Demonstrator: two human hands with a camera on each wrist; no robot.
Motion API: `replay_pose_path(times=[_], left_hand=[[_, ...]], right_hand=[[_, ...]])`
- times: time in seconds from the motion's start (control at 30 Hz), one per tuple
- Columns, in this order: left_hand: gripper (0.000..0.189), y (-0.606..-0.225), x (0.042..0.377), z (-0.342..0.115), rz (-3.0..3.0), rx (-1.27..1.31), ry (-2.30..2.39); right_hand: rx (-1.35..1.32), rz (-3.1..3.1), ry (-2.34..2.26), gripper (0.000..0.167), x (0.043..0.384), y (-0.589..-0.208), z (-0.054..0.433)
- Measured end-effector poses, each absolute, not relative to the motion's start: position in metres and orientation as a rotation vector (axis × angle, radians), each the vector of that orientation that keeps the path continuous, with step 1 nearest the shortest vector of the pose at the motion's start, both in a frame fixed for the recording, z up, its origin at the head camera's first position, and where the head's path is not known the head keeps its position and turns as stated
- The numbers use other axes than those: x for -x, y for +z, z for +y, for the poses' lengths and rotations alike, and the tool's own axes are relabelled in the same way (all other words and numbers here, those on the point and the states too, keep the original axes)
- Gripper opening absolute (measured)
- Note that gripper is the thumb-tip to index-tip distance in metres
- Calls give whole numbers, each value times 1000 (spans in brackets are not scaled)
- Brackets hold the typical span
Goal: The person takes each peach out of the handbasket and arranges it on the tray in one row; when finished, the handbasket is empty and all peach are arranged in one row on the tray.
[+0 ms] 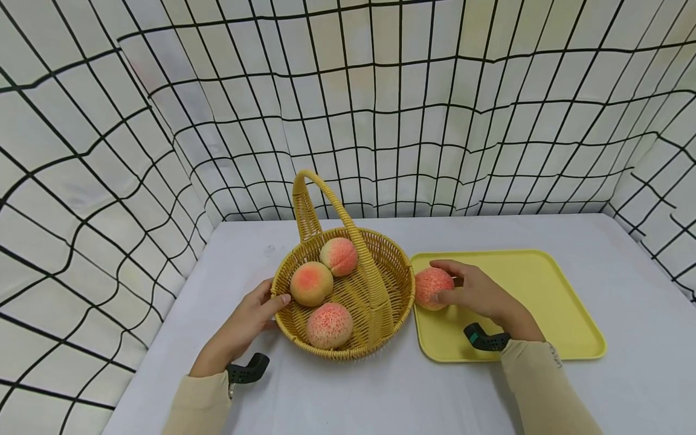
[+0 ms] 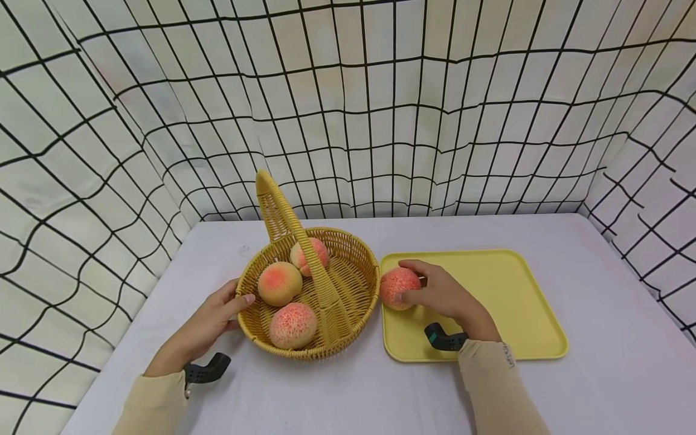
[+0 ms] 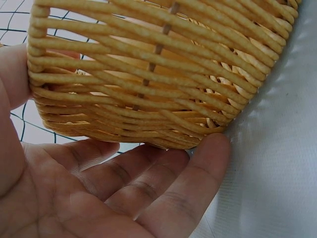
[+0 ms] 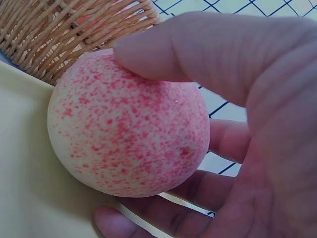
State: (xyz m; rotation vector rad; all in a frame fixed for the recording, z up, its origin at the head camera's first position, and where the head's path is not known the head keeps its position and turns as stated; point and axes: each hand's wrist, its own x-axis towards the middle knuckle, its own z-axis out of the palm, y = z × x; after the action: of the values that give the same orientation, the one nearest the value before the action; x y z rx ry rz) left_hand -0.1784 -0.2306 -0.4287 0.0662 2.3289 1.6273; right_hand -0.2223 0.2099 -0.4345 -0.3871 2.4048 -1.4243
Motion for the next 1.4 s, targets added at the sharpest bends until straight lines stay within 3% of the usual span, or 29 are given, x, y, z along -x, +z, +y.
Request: replay_pose_path(times=[1.4], left_hand=[[66,-430,179,-231,2312,-77,1642]], right_hand=[[409,2346,-1466,79,221,-433,212]])
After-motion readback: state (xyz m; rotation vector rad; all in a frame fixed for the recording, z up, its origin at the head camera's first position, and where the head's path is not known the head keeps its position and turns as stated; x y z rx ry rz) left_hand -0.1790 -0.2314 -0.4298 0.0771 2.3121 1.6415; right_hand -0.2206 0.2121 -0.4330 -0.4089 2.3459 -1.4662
